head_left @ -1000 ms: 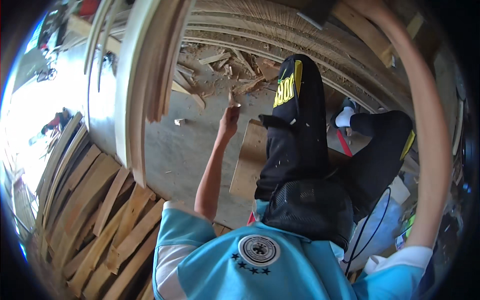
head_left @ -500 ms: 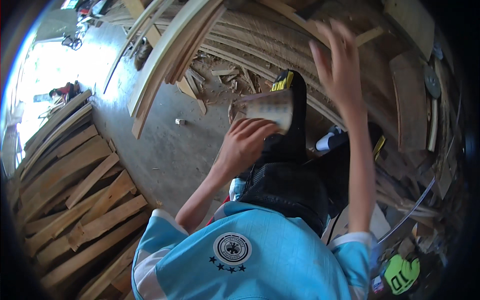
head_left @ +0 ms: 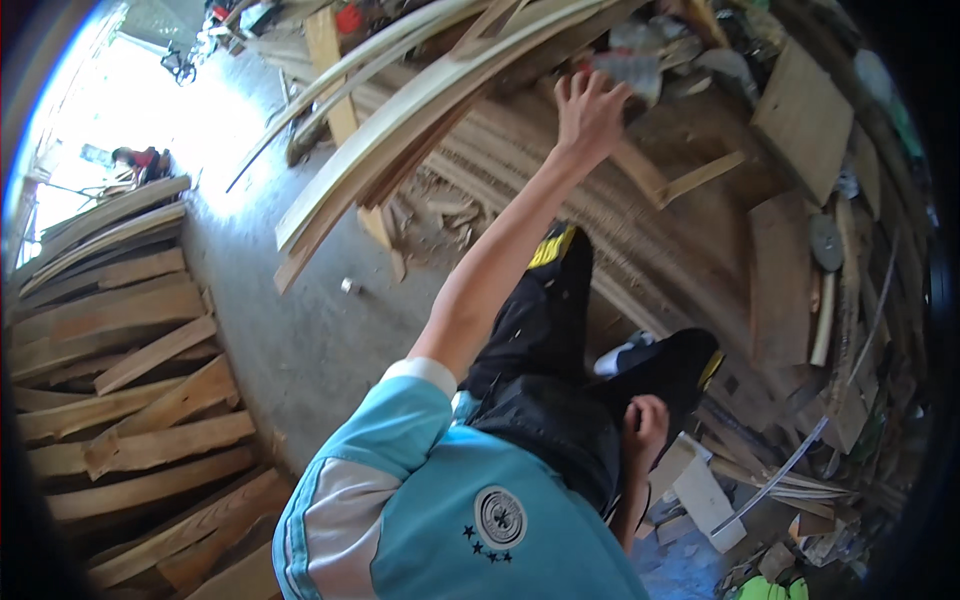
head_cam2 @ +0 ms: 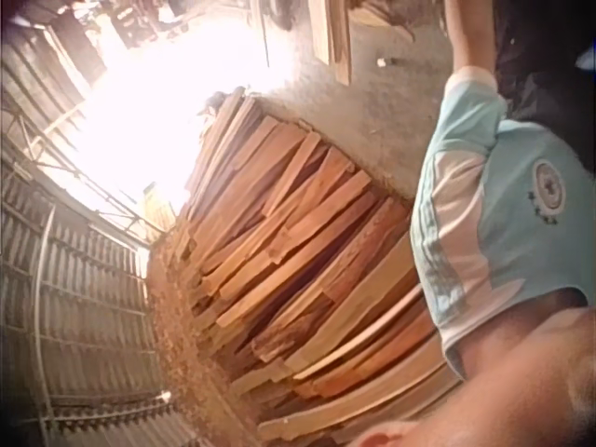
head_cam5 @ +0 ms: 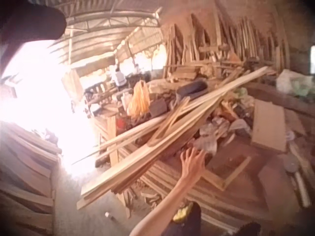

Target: Using a chisel and a wooden mallet to carve a piece of wood.

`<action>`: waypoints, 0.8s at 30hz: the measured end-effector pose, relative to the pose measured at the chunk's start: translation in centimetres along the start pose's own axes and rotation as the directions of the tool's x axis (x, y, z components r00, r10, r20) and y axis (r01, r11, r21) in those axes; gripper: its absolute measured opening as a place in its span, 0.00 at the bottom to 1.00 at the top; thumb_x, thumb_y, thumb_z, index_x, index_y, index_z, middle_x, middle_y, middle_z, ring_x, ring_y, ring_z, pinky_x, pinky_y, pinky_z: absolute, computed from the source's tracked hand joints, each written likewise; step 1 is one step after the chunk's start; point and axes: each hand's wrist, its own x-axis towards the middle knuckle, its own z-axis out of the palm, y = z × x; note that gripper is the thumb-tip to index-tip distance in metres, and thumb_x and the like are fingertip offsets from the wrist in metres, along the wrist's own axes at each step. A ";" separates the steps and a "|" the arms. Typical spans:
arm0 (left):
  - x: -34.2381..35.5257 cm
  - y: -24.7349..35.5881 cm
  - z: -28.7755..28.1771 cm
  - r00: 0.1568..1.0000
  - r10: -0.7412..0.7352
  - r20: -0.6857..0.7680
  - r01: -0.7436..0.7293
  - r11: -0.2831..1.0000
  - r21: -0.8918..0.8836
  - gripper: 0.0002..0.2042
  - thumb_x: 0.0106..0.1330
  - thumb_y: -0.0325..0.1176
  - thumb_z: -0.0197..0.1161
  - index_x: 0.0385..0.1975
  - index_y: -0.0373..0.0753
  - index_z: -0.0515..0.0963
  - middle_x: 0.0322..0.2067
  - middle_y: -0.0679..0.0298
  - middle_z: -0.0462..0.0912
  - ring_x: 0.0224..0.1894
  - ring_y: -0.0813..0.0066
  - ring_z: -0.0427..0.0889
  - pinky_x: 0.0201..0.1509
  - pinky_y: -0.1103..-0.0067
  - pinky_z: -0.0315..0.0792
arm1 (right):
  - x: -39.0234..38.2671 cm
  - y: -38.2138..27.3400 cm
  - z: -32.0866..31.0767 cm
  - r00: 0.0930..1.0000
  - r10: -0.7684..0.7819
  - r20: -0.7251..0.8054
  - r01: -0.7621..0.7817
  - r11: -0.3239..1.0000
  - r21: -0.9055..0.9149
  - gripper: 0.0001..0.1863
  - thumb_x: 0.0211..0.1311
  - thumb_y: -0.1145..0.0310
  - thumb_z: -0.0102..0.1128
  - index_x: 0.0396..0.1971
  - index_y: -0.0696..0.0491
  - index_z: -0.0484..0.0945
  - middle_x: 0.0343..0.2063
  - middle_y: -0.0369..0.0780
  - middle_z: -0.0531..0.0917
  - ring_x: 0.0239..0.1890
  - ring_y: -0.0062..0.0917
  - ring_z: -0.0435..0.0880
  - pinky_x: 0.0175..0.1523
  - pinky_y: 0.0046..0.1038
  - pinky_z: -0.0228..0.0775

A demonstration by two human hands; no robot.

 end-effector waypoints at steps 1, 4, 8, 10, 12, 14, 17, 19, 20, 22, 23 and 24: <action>0.0 -0.7 0.8 0.995 -0.069 0.078 0.068 0.997 0.021 0.11 0.48 0.28 0.54 0.32 0.49 0.74 0.37 0.60 0.69 0.47 0.59 0.64 0.51 0.59 0.52 | -0.2 0.6 0.8 0.997 -0.074 -0.020 0.071 0.991 -0.117 0.04 0.47 0.74 0.53 0.26 0.55 0.73 0.30 0.41 0.74 0.34 0.33 0.73 0.39 0.30 0.65; -1.3 -1.4 1.6 0.942 -0.198 0.272 0.228 0.970 -0.085 0.12 0.52 0.31 0.52 0.38 0.50 0.71 0.42 0.56 0.66 0.49 0.54 0.61 0.51 0.57 0.54 | 0.5 0.1 0.6 0.995 -0.065 -0.071 0.056 0.991 -0.119 0.03 0.44 0.74 0.54 0.23 0.55 0.73 0.27 0.39 0.74 0.31 0.33 0.73 0.36 0.31 0.65; -2.5 -1.8 1.8 0.898 -0.249 0.363 0.281 0.959 -0.038 0.15 0.58 0.35 0.47 0.47 0.52 0.63 0.47 0.53 0.62 0.52 0.51 0.59 0.54 0.56 0.52 | 1.0 0.3 1.1 0.995 -0.056 -0.078 0.047 0.993 -0.108 0.02 0.43 0.74 0.54 0.21 0.54 0.74 0.27 0.38 0.75 0.31 0.31 0.73 0.37 0.31 0.65; -2.6 -2.6 2.3 0.915 -0.212 0.342 0.225 0.974 0.002 0.16 0.60 0.36 0.45 0.49 0.51 0.61 0.49 0.53 0.60 0.53 0.52 0.58 0.55 0.58 0.51 | 1.6 0.0 1.2 0.995 -0.054 -0.078 0.046 0.993 -0.111 0.03 0.43 0.74 0.54 0.21 0.54 0.74 0.27 0.38 0.75 0.31 0.31 0.73 0.37 0.30 0.64; -2.8 -2.8 2.7 0.935 -0.194 0.297 0.206 0.978 -0.011 0.16 0.60 0.36 0.45 0.49 0.51 0.61 0.50 0.53 0.60 0.53 0.52 0.58 0.55 0.59 0.51 | 2.0 0.1 1.4 0.997 -0.045 -0.062 0.038 0.993 -0.112 0.03 0.41 0.73 0.54 0.21 0.53 0.73 0.26 0.37 0.75 0.31 0.30 0.73 0.37 0.30 0.64; -2.8 -2.8 2.7 0.951 -0.183 0.250 0.192 0.981 -0.013 0.15 0.60 0.36 0.45 0.48 0.50 0.61 0.50 0.53 0.59 0.53 0.52 0.58 0.55 0.61 0.51 | 2.3 0.2 1.5 0.997 -0.042 -0.063 0.034 0.993 -0.117 0.03 0.42 0.73 0.55 0.21 0.53 0.73 0.26 0.37 0.75 0.31 0.30 0.73 0.37 0.30 0.64; -2.4 -2.5 2.4 0.947 -0.209 0.245 0.227 0.973 -0.048 0.14 0.59 0.35 0.47 0.46 0.49 0.63 0.49 0.54 0.61 0.53 0.53 0.58 0.55 0.62 0.52 | 2.3 0.4 1.6 0.997 -0.048 -0.065 0.040 0.991 -0.125 0.03 0.42 0.72 0.55 0.20 0.53 0.73 0.26 0.36 0.75 0.31 0.31 0.73 0.38 0.30 0.63; -2.2 -2.5 2.0 0.925 -0.200 0.324 0.242 0.966 -0.096 0.12 0.57 0.33 0.49 0.42 0.47 0.66 0.47 0.55 0.63 0.52 0.54 0.59 0.55 0.63 0.53 | 2.2 0.6 1.8 0.995 -0.068 -0.074 0.058 0.990 -0.130 0.03 0.42 0.72 0.55 0.20 0.52 0.73 0.26 0.36 0.75 0.32 0.31 0.73 0.38 0.31 0.63; -2.0 -2.4 1.8 0.928 -0.203 0.312 0.242 0.966 -0.092 0.12 0.57 0.33 0.49 0.42 0.47 0.66 0.47 0.55 0.63 0.52 0.54 0.59 0.55 0.63 0.53 | 2.1 0.7 1.9 0.996 -0.056 -0.073 0.046 0.990 -0.135 0.03 0.42 0.72 0.55 0.20 0.52 0.73 0.26 0.36 0.75 0.32 0.31 0.73 0.38 0.31 0.63; -1.3 -2.1 1.7 0.904 -0.155 0.398 0.209 0.973 -0.095 0.09 0.55 0.30 0.51 0.37 0.45 0.69 0.45 0.57 0.65 0.52 0.56 0.60 0.54 0.64 0.54 | 1.8 0.8 2.0 0.995 -0.056 -0.079 0.045 0.989 -0.140 0.02 0.42 0.72 0.54 0.20 0.52 0.73 0.26 0.36 0.75 0.32 0.30 0.73 0.38 0.31 0.63; -0.8 -1.7 1.8 0.910 -0.153 0.384 0.203 0.975 -0.092 0.09 0.55 0.30 0.51 0.37 0.45 0.69 0.45 0.57 0.65 0.52 0.56 0.60 0.54 0.64 0.54 | 2.0 0.9 2.1 0.996 -0.046 -0.077 0.034 0.989 -0.144 0.02 0.42 0.71 0.54 0.20 0.52 0.74 0.26 0.36 0.75 0.32 0.30 0.73 0.39 0.31 0.63; -0.3 -1.2 2.0 0.951 -0.029 0.307 0.066 0.992 -0.110 0.09 0.54 0.29 0.51 0.36 0.45 0.70 0.45 0.58 0.65 0.53 0.57 0.60 0.54 0.64 0.55 | 2.3 0.9 2.2 0.996 -0.034 -0.078 0.022 0.989 -0.148 0.03 0.43 0.71 0.54 0.20 0.52 0.74 0.26 0.36 0.75 0.32 0.30 0.73 0.39 0.31 0.63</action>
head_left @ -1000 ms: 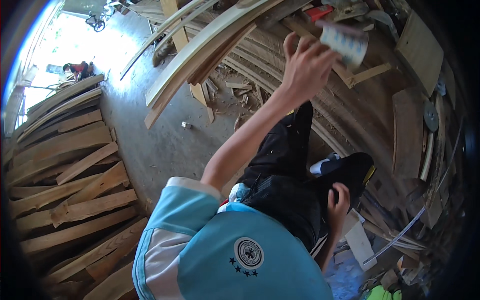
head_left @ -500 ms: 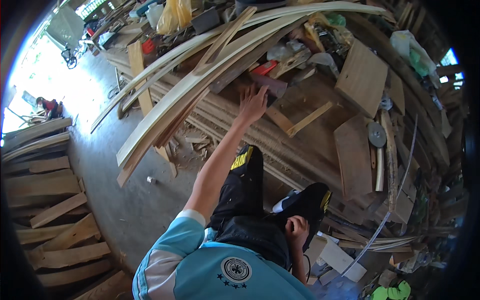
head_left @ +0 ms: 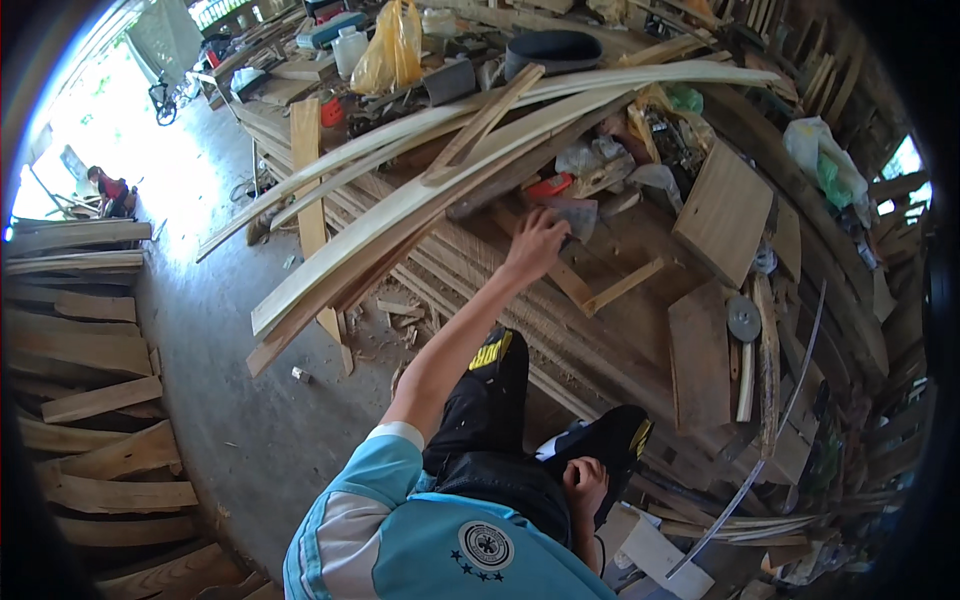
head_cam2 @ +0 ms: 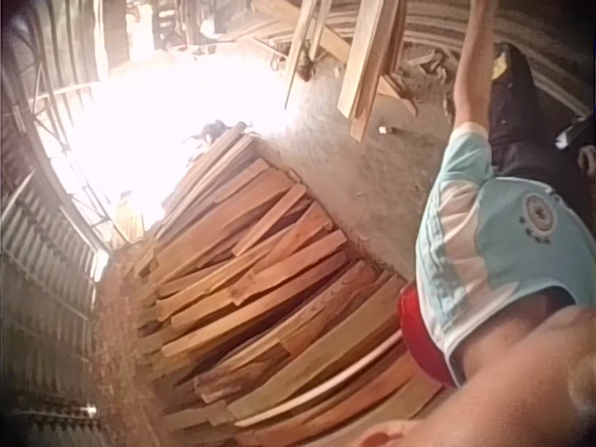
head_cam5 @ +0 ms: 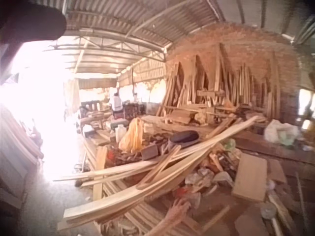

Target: Using a chisel and a wooden mallet to carve a piece of wood.

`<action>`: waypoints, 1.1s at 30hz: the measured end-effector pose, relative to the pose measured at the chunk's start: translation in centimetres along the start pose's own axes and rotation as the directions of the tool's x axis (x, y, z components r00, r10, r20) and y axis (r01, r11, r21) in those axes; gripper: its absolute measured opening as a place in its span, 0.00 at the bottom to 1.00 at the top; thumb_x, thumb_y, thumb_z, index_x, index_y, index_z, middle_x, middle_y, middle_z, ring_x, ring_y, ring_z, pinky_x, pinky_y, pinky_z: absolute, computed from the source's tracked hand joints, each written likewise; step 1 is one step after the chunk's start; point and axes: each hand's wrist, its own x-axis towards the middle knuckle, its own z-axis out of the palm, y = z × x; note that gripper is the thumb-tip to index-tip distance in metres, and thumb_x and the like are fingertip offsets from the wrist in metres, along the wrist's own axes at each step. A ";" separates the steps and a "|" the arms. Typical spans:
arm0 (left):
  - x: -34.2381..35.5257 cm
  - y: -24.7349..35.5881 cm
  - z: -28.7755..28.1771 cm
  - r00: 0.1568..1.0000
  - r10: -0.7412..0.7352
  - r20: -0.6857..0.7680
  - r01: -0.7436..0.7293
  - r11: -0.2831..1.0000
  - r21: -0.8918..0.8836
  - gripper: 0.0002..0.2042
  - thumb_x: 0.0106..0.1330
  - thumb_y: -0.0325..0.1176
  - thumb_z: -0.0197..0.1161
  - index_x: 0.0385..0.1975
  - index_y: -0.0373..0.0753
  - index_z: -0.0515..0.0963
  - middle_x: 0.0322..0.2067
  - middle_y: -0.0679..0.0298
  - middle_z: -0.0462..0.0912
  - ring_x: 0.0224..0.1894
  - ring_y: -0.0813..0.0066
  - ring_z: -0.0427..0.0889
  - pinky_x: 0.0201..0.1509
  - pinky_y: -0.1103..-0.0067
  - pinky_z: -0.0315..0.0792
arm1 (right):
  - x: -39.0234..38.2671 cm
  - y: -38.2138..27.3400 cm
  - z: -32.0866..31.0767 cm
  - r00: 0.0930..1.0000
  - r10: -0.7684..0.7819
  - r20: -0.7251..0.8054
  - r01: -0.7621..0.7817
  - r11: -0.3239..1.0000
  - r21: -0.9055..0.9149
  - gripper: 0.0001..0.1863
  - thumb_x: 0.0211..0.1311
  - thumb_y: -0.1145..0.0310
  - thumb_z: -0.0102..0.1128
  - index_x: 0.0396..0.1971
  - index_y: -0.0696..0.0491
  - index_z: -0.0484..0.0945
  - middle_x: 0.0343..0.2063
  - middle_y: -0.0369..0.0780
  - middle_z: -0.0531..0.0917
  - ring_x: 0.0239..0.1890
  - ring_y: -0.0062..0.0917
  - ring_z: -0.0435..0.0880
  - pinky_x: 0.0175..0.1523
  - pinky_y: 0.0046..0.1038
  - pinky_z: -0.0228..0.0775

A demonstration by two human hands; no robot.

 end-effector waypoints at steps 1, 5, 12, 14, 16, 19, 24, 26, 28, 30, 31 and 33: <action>0.8 0.6 0.2 0.988 0.138 -0.065 -0.136 0.990 0.036 0.08 0.54 0.28 0.52 0.35 0.45 0.71 0.45 0.58 0.65 0.53 0.57 0.60 0.54 0.64 0.55 | 0.4 -0.1 0.1 1.000 -0.008 -0.013 0.008 1.000 0.001 0.03 0.43 0.71 0.54 0.20 0.52 0.74 0.26 0.36 0.75 0.32 0.30 0.73 0.39 0.31 0.63; 4.8 4.5 0.7 0.949 0.288 -0.130 -0.290 0.957 0.001 0.09 0.51 0.28 0.54 0.34 0.44 0.72 0.45 0.57 0.65 0.53 0.58 0.61 0.54 0.65 0.56 | 0.8 0.0 0.1 0.999 0.027 0.017 -0.028 0.999 0.028 0.04 0.43 0.69 0.53 0.20 0.52 0.74 0.27 0.36 0.75 0.32 0.30 0.73 0.39 0.31 0.63; 6.7 5.5 6.2 0.984 0.130 0.123 -0.135 0.990 0.032 0.12 0.56 0.35 0.52 0.41 0.49 0.70 0.49 0.58 0.60 0.56 0.59 0.55 0.57 0.63 0.50 | 0.6 0.5 0.5 0.998 0.053 0.014 -0.053 0.998 0.022 0.03 0.42 0.68 0.53 0.18 0.50 0.75 0.26 0.35 0.76 0.31 0.30 0.74 0.37 0.30 0.64; 5.6 4.9 8.1 0.970 0.019 0.242 -0.031 0.998 0.048 0.13 0.58 0.37 0.50 0.44 0.50 0.69 0.51 0.59 0.58 0.58 0.60 0.52 0.58 0.61 0.48 | 0.8 0.5 0.4 0.997 0.072 0.006 -0.072 0.997 0.027 0.03 0.42 0.68 0.54 0.18 0.50 0.75 0.26 0.34 0.76 0.31 0.30 0.74 0.37 0.30 0.64; 4.6 4.1 9.3 0.988 0.098 0.118 -0.117 0.980 0.162 0.16 0.57 0.39 0.49 0.47 0.52 0.67 0.55 0.58 0.55 0.60 0.59 0.48 0.58 0.55 0.46 | 1.0 0.8 0.2 0.996 0.085 0.007 -0.085 0.996 0.032 0.03 0.42 0.68 0.54 0.18 0.50 0.75 0.25 0.34 0.76 0.31 0.29 0.74 0.37 0.30 0.64; 4.7 4.1 9.1 0.982 0.110 0.153 -0.132 0.981 0.142 0.17 0.57 0.39 0.49 0.48 0.52 0.65 0.57 0.59 0.52 0.61 0.60 0.45 0.58 0.54 0.45 | 1.2 1.1 0.3 0.996 0.086 0.002 -0.086 0.994 0.070 0.04 0.42 0.67 0.54 0.19 0.49 0.75 0.25 0.34 0.76 0.31 0.29 0.74 0.37 0.30 0.64; 5.0 4.4 8.6 0.978 0.078 0.194 -0.114 0.977 0.181 0.18 0.57 0.39 0.48 0.49 0.54 0.63 0.57 0.60 0.49 0.61 0.62 0.44 0.58 0.55 0.46 | 1.5 1.4 0.3 1.000 0.020 -0.019 -0.019 0.996 0.091 0.04 0.40 0.67 0.57 0.18 0.49 0.76 0.25 0.34 0.76 0.30 0.29 0.74 0.34 0.30 0.64; 5.0 4.6 8.4 0.974 0.072 0.214 -0.112 0.977 0.181 0.17 0.58 0.39 0.48 0.49 0.54 0.63 0.58 0.61 0.48 0.62 0.63 0.44 0.58 0.56 0.45 | 1.6 1.4 0.2 1.000 0.026 -0.012 -0.025 0.995 0.094 0.04 0.40 0.66 0.57 0.19 0.49 0.76 0.24 0.34 0.76 0.30 0.29 0.74 0.34 0.30 0.64; 5.1 4.9 8.2 0.969 0.048 0.244 -0.095 0.978 0.184 0.17 0.58 0.39 0.47 0.50 0.54 0.63 0.58 0.62 0.47 0.62 0.64 0.42 0.59 0.57 0.44 | 1.5 1.5 0.2 1.000 0.030 -0.006 -0.029 0.995 0.097 0.05 0.40 0.65 0.58 0.19 0.49 0.76 0.24 0.34 0.76 0.29 0.29 0.74 0.34 0.30 0.64; 5.1 4.7 8.1 0.966 0.057 0.253 -0.106 0.977 0.187 0.18 0.59 0.39 0.47 0.50 0.55 0.62 0.58 0.62 0.46 0.62 0.62 0.41 0.59 0.56 0.44 | 1.6 1.6 0.1 1.000 0.005 -0.017 -0.004 0.995 0.099 0.05 0.40 0.65 0.58 0.19 0.48 0.76 0.24 0.34 0.76 0.29 0.29 0.74 0.34 0.30 0.64; 5.1 4.6 8.1 0.964 0.063 0.259 -0.115 0.975 0.190 0.18 0.59 0.39 0.47 0.51 0.56 0.61 0.58 0.61 0.46 0.62 0.61 0.41 0.59 0.56 0.44 | 1.6 1.6 0.0 1.000 0.008 -0.019 -0.006 0.995 0.098 0.05 0.40 0.65 0.58 0.19 0.48 0.76 0.24 0.34 0.76 0.29 0.29 0.74 0.34 0.30 0.64; 5.2 4.7 8.0 0.962 0.060 0.267 -0.108 0.979 0.172 0.18 0.58 0.39 0.48 0.50 0.56 0.63 0.58 0.61 0.47 0.62 0.61 0.42 0.59 0.56 0.44 | 1.6 1.5 -0.4 1.000 0.018 0.025 -0.021 0.990 0.142 0.06 0.41 0.64 0.58 0.20 0.49 0.76 0.24 0.34 0.76 0.30 0.30 0.74 0.35 0.30 0.64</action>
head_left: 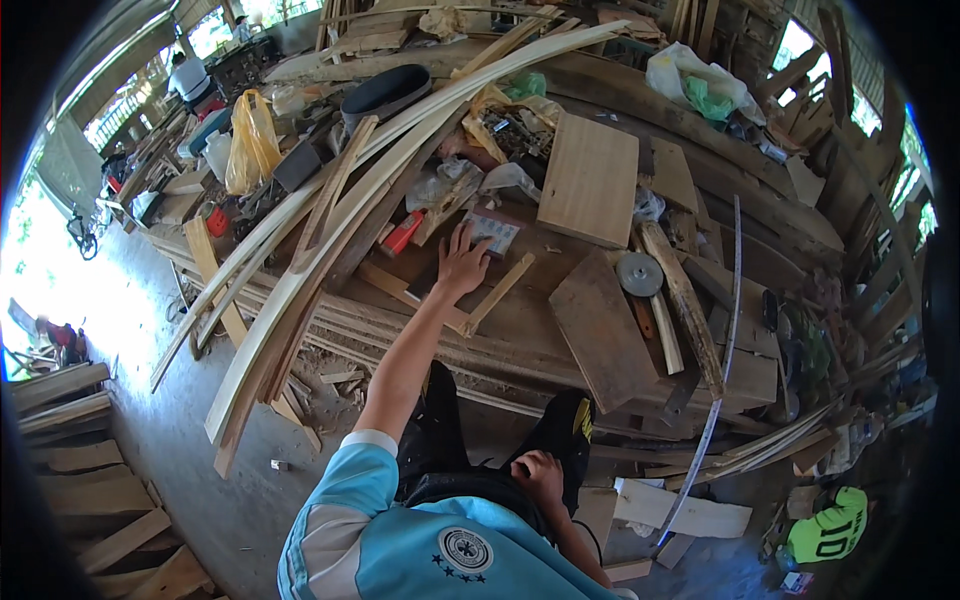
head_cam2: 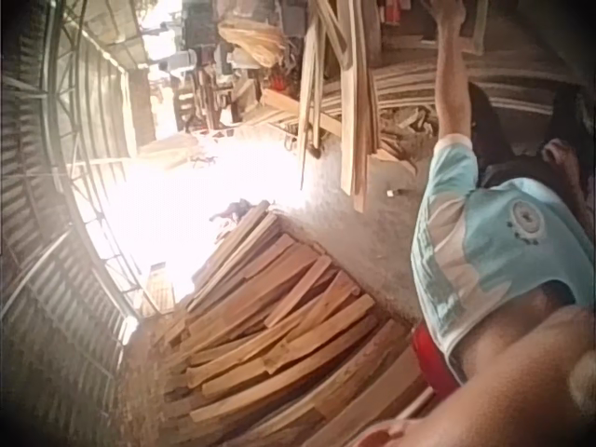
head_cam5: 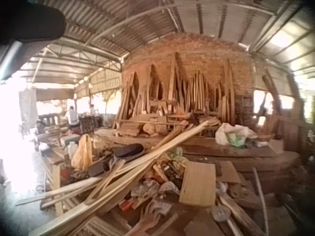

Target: Using a chisel and a wooden mallet to carve a piece of wood.

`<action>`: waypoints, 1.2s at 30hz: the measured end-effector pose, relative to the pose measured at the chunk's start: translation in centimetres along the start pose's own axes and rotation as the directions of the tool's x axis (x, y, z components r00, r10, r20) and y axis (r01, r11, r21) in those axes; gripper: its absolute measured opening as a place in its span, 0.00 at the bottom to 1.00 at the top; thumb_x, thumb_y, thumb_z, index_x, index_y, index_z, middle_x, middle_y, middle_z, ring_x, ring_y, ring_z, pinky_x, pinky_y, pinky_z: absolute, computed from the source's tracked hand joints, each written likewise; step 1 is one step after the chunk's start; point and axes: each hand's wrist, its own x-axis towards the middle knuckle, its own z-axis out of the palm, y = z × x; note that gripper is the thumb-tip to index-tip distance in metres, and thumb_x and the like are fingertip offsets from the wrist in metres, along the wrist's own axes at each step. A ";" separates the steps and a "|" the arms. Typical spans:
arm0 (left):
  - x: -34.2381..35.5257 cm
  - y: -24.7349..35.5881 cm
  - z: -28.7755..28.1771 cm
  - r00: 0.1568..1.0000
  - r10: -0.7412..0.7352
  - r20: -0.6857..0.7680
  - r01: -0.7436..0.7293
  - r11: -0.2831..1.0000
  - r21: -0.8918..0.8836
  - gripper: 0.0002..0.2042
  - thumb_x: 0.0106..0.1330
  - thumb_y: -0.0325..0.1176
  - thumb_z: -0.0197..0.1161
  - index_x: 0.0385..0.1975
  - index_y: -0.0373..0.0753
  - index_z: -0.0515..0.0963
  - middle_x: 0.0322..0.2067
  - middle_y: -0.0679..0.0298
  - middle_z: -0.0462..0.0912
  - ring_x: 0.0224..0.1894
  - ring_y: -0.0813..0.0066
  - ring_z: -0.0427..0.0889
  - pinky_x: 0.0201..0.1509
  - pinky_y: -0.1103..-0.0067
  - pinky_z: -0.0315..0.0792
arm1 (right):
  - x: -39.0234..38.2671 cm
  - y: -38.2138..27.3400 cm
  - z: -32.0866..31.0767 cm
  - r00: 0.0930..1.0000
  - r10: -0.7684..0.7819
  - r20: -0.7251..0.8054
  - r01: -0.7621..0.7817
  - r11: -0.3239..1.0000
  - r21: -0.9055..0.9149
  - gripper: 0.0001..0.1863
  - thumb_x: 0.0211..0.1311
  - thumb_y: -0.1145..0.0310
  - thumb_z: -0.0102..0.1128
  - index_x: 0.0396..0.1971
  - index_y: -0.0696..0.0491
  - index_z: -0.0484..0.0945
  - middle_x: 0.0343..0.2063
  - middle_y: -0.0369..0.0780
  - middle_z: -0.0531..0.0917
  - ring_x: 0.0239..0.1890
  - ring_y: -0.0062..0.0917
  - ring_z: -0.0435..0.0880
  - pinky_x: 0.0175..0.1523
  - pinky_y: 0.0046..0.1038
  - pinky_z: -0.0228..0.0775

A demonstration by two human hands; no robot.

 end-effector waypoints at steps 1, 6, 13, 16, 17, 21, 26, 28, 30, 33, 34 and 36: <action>0.2 0.0 -0.1 1.000 -0.007 0.021 0.007 1.000 0.000 0.17 0.58 0.39 0.49 0.49 0.56 0.64 0.58 0.62 0.47 0.62 0.61 0.42 0.59 0.56 0.44 | 0.2 0.1 -0.2 1.000 0.004 -0.001 -0.004 1.000 -0.001 0.06 0.41 0.64 0.58 0.20 0.49 0.76 0.24 0.34 0.76 0.30 0.30 0.74 0.35 0.30 0.64; 1.4 0.1 -1.8 0.996 0.015 0.085 -0.017 0.999 0.033 0.16 0.56 0.39 0.51 0.46 0.54 0.69 0.54 0.59 0.58 0.57 0.59 0.55 0.58 0.65 0.52 | 1.8 2.6 -1.7 0.969 0.079 0.235 -0.179 0.878 0.444 0.06 0.45 0.69 0.58 0.24 0.55 0.75 0.22 0.40 0.76 0.25 0.28 0.77 0.30 0.27 0.68; 1.3 4.7 -3.3 0.969 0.181 -0.166 -0.200 0.975 -0.101 0.15 0.57 0.40 0.51 0.46 0.50 0.71 0.45 0.57 0.70 0.51 0.61 0.66 0.54 0.68 0.59 | 2.8 6.3 0.0 0.982 0.186 0.037 -0.178 0.838 0.516 0.04 0.55 0.75 0.48 0.27 0.59 0.72 0.18 0.37 0.74 0.18 0.18 0.76 0.18 0.18 0.70; -0.3 4.1 -5.2 0.922 0.154 -0.355 -0.213 0.968 -0.132 0.14 0.56 0.39 0.52 0.42 0.46 0.72 0.42 0.58 0.72 0.48 0.63 0.68 0.54 0.66 0.58 | 3.1 5.9 -0.4 0.981 0.191 0.031 -0.177 0.819 0.546 0.04 0.55 0.75 0.49 0.27 0.59 0.72 0.17 0.37 0.74 0.18 0.17 0.76 0.19 0.18 0.70; -0.9 3.6 -5.9 0.946 0.061 -0.319 -0.150 0.953 -0.262 0.13 0.55 0.37 0.52 0.40 0.44 0.73 0.41 0.59 0.73 0.47 0.64 0.68 0.54 0.65 0.56 | 3.1 5.9 -0.4 0.980 0.198 0.029 -0.181 0.819 0.544 0.04 0.55 0.75 0.49 0.27 0.59 0.72 0.17 0.37 0.74 0.18 0.17 0.76 0.19 0.18 0.70; -4.9 -3.8 -8.3 0.915 -0.137 -0.380 0.156 0.988 0.018 0.17 0.50 0.33 0.54 0.41 0.41 0.71 0.39 0.57 0.72 0.43 0.59 0.68 0.47 0.66 0.59 | 2.9 6.3 -0.2 0.971 0.229 0.067 -0.226 0.792 0.567 0.04 0.55 0.74 0.49 0.27 0.59 0.71 0.17 0.37 0.74 0.17 0.17 0.76 0.18 0.18 0.69; -8.8 -10.2 -9.2 0.917 -0.352 -0.187 0.398 0.838 0.372 0.27 0.47 0.30 0.57 0.52 0.39 0.61 0.49 0.55 0.60 0.49 0.58 0.62 0.49 0.66 0.59 | 3.0 6.1 0.0 0.966 0.248 0.066 -0.240 0.781 0.577 0.04 0.55 0.74 0.50 0.27 0.59 0.71 0.17 0.36 0.74 0.17 0.17 0.76 0.17 0.17 0.69; -8.4 -10.0 -9.0 0.871 -0.433 -0.232 0.488 0.818 0.306 0.27 0.47 0.29 0.58 0.51 0.37 0.61 0.49 0.55 0.59 0.48 0.58 0.61 0.49 0.66 0.59 | 3.1 6.1 0.0 0.957 0.269 0.106 -0.278 0.758 0.589 0.04 0.55 0.74 0.50 0.27 0.59 0.71 0.17 0.36 0.74 0.17 0.17 0.76 0.17 0.17 0.69; -7.7 -8.7 -9.5 0.825 -0.503 -0.258 0.559 0.797 0.230 0.27 0.46 0.28 0.58 0.50 0.35 0.61 0.49 0.55 0.58 0.48 0.58 0.61 0.48 0.67 0.59 | 2.9 6.1 -0.1 0.954 0.287 0.091 -0.284 0.758 0.587 0.04 0.55 0.74 0.50 0.27 0.59 0.71 0.17 0.36 0.74 0.17 0.17 0.76 0.17 0.17 0.69; -6.8 -11.9 -7.8 0.740 -0.572 -0.355 0.613 0.790 0.006 0.13 0.55 0.29 0.49 0.39 0.31 0.65 0.42 0.49 0.65 0.45 0.55 0.64 0.47 0.65 0.60 | 2.7 6.1 0.3 0.953 0.292 0.075 -0.279 0.759 0.589 0.04 0.55 0.75 0.49 0.27 0.60 0.71 0.17 0.37 0.74 0.17 0.18 0.77 0.17 0.19 0.69; -6.4 -11.7 -8.0 0.742 -0.570 -0.354 0.612 0.791 0.011 0.11 0.56 0.29 0.47 0.37 0.30 0.65 0.40 0.48 0.67 0.45 0.54 0.65 0.46 0.65 0.61 | 2.7 6.5 0.3 0.953 0.295 0.072 -0.280 0.761 0.586 0.03 0.54 0.76 0.49 0.26 0.60 0.71 0.17 0.39 0.74 0.17 0.19 0.77 0.17 0.20 0.70; -7.6 -11.6 -7.8 0.819 -0.423 -0.387 0.535 0.807 0.250 0.11 0.56 0.27 0.44 0.39 0.30 0.65 0.38 0.50 0.69 0.44 0.53 0.66 0.45 0.65 0.62 | 3.1 6.0 -0.2 0.959 0.281 0.017 -0.238 0.778 0.581 0.03 0.54 0.76 0.49 0.26 0.60 0.70 0.16 0.37 0.74 0.17 0.18 0.77 0.17 0.18 0.69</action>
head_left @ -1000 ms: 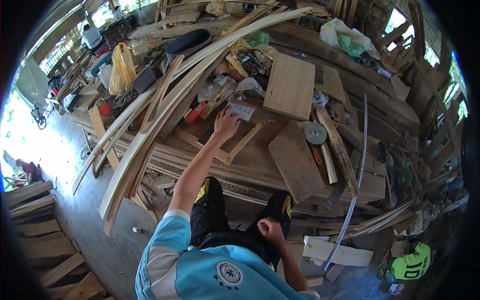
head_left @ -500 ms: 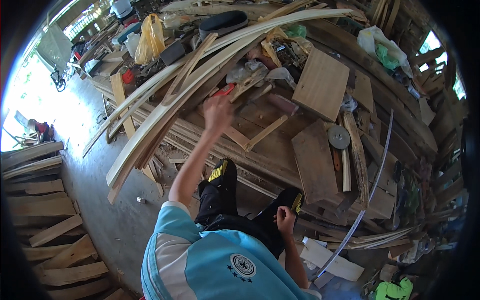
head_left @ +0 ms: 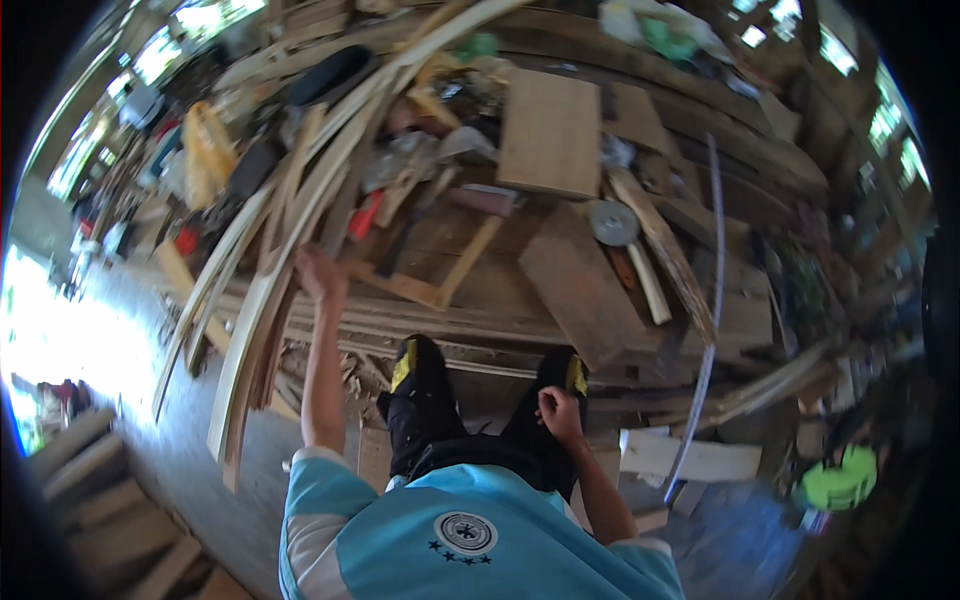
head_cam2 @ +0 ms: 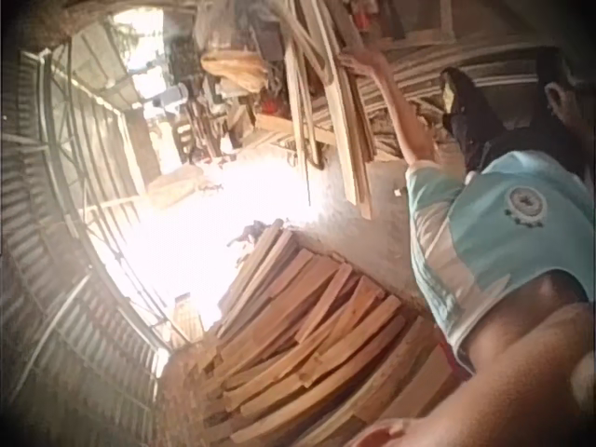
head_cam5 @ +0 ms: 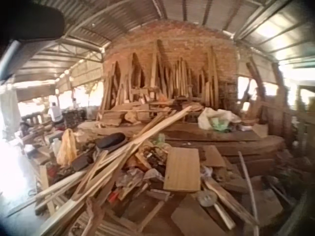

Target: Using a chisel and a wooden mallet to carve a piece of wood.

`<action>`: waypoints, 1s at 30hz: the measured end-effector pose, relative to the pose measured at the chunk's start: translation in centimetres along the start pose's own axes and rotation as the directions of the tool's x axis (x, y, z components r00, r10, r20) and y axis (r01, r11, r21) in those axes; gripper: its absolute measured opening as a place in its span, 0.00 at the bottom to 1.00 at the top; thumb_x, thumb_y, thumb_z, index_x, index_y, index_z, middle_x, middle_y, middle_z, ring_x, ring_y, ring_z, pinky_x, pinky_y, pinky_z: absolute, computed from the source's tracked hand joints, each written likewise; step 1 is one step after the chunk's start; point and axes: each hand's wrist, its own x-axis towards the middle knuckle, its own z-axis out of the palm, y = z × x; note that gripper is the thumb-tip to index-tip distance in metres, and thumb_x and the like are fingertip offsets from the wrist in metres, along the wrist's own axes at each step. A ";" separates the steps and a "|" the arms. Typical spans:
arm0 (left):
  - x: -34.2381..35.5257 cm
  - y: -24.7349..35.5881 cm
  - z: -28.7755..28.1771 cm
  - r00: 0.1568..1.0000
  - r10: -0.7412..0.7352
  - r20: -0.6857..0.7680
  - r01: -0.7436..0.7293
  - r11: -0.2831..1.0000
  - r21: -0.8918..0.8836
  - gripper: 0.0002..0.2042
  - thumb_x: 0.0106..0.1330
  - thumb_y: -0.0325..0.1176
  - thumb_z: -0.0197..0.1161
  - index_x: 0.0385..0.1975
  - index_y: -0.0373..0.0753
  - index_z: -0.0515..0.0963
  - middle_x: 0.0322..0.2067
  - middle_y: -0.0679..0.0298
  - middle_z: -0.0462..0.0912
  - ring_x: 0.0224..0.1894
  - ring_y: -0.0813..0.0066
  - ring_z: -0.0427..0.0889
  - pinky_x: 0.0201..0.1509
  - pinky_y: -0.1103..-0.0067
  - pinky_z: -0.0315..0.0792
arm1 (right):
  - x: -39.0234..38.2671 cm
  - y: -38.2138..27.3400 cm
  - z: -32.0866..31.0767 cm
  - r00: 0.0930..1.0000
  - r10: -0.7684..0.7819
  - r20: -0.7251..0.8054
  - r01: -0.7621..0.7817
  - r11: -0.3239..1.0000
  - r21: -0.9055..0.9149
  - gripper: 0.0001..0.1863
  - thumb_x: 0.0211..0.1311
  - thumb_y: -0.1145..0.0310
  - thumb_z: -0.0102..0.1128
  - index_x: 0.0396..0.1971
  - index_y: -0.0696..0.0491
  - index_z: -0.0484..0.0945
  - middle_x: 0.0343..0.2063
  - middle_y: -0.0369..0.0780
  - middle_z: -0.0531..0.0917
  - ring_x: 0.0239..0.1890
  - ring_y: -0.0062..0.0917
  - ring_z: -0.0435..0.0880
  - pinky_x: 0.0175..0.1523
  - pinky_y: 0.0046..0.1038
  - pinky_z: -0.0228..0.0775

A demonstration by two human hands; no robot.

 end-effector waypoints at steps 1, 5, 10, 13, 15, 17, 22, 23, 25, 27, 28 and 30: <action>-0.4 -1.1 1.0 0.993 0.069 -0.097 -0.065 0.997 0.038 0.16 0.54 0.31 0.51 0.41 0.29 0.63 0.39 0.49 0.69 0.42 0.51 0.69 0.43 0.66 0.65 | 0.3 0.0 0.3 0.999 -0.020 0.028 0.020 1.000 0.002 0.03 0.53 0.76 0.49 0.26 0.60 0.70 0.16 0.37 0.74 0.16 0.18 0.77 0.16 0.18 0.68; 0.3 2.0 -4.4 0.936 -0.030 0.352 0.093 0.982 -0.166 0.28 0.44 0.37 0.64 0.44 0.31 0.63 0.39 0.48 0.71 0.41 0.50 0.72 0.39 0.65 0.69 | 0.0 -0.3 0.0 0.998 -0.016 0.052 0.020 0.997 -0.076 0.02 0.50 0.77 0.52 0.25 0.59 0.70 0.17 0.40 0.75 0.18 0.22 0.78 0.20 0.20 0.69; -1.1 -2.2 -2.9 0.714 0.323 0.621 0.493 0.398 -0.774 0.27 0.49 0.23 0.57 0.53 0.39 0.60 0.39 0.59 0.74 0.34 0.69 0.76 0.33 0.78 0.71 | -1.1 -3.6 -0.7 0.982 -0.153 0.111 0.168 0.975 -0.144 0.04 0.47 0.76 0.54 0.25 0.59 0.71 0.21 0.44 0.75 0.24 0.30 0.78 0.28 0.26 0.69; -4.1 -0.1 -9.7 0.764 0.367 0.530 0.467 0.252 -0.847 0.30 0.50 0.15 0.50 0.56 0.41 0.56 0.43 0.62 0.71 0.33 0.76 0.74 0.34 0.81 0.70 | -2.1 -8.7 -2.8 0.973 -0.220 0.070 0.228 0.960 -0.161 0.05 0.47 0.76 0.54 0.27 0.58 0.73 0.23 0.44 0.76 0.23 0.30 0.77 0.27 0.25 0.69; -5.4 -1.5 -12.6 0.745 0.374 0.552 0.507 0.219 -0.834 0.30 0.50 0.15 0.49 0.57 0.40 0.56 0.45 0.62 0.69 0.34 0.75 0.73 0.35 0.80 0.70 | -2.3 -11.8 -5.7 0.976 -0.215 -0.027 0.196 0.929 -0.315 0.05 0.48 0.75 0.54 0.28 0.57 0.73 0.24 0.44 0.76 0.23 0.29 0.77 0.26 0.25 0.68; -6.8 -1.9 -15.5 0.729 0.378 0.570 0.545 0.182 -0.818 0.31 0.50 0.14 0.48 0.57 0.40 0.55 0.48 0.61 0.67 0.36 0.75 0.73 0.37 0.79 0.70 | -1.9 -11.5 -8.8 0.911 -0.353 -0.212 0.213 0.845 -0.490 0.06 0.49 0.75 0.54 0.29 0.57 0.73 0.24 0.43 0.76 0.24 0.28 0.77 0.27 0.25 0.68; -8.6 -3.9 -20.9 0.877 0.238 0.417 0.404 0.102 -0.909 0.37 0.36 0.21 0.49 0.57 0.38 0.55 0.47 0.59 0.66 0.29 0.74 0.72 0.30 0.81 0.69 | 1.0 -13.0 -15.3 0.798 -0.320 -0.510 0.030 0.868 -0.496 0.05 0.50 0.75 0.52 0.29 0.57 0.73 0.25 0.42 0.76 0.26 0.28 0.77 0.29 0.26 0.68; -8.9 -4.4 -21.7 0.856 0.224 0.465 0.440 0.153 -0.885 0.41 0.30 0.26 0.50 0.57 0.35 0.54 0.48 0.58 0.66 0.30 0.72 0.73 0.31 0.81 0.70 | 2.2 -13.4 -16.0 0.791 -0.342 -0.508 0.063 0.871 -0.487 0.05 0.51 0.75 0.52 0.29 0.57 0.73 0.25 0.43 0.76 0.27 0.30 0.77 0.31 0.27 0.68; -9.2 -4.0 -23.5 0.856 0.243 0.457 0.420 0.188 -0.888 0.41 0.30 0.27 0.50 0.57 0.35 0.54 0.49 0.58 0.65 0.31 0.72 0.73 0.32 0.81 0.70 | 4.6 -12.5 -17.9 0.752 -0.486 -0.445 0.078 0.736 -0.673 0.08 0.50 0.73 0.53 0.32 0.56 0.72 0.30 0.43 0.76 0.34 0.33 0.75 0.39 0.31 0.66; -9.1 -4.3 -24.5 0.819 0.314 0.481 0.415 0.255 -0.873 0.39 0.32 0.27 0.52 0.56 0.33 0.55 0.51 0.56 0.64 0.33 0.72 0.75 0.33 0.82 0.71 | 7.0 -9.3 -20.7 0.763 -0.337 -0.552 -0.124 0.762 -0.636 0.11 0.49 0.71 0.54 0.34 0.55 0.71 0.33 0.44 0.74 0.38 0.36 0.73 0.41 0.33 0.64; -9.0 -4.6 -24.9 0.819 0.316 0.479 0.413 0.254 -0.874 0.39 0.32 0.27 0.52 0.56 0.33 0.55 0.51 0.56 0.64 0.33 0.72 0.75 0.33 0.82 0.71 | 7.9 -8.4 -21.7 0.734 -0.184 -0.654 -0.323 0.753 -0.574 0.13 0.49 0.68 0.55 0.36 0.54 0.70 0.37 0.45 0.73 0.41 0.38 0.71 0.44 0.35 0.62; -9.2 -5.4 -25.7 0.748 0.359 0.559 0.459 0.329 -0.825 0.34 0.37 0.29 0.56 0.52 0.33 0.60 0.49 0.53 0.66 0.34 0.70 0.77 0.31 0.82 0.72 | 9.3 -9.3 -22.1 0.748 -0.126 -0.652 -0.404 0.693 -0.597 0.18 0.48 0.65 0.56 0.41 0.52 0.68 0.40 0.46 0.71 0.44 0.40 0.69 0.46 0.36 0.62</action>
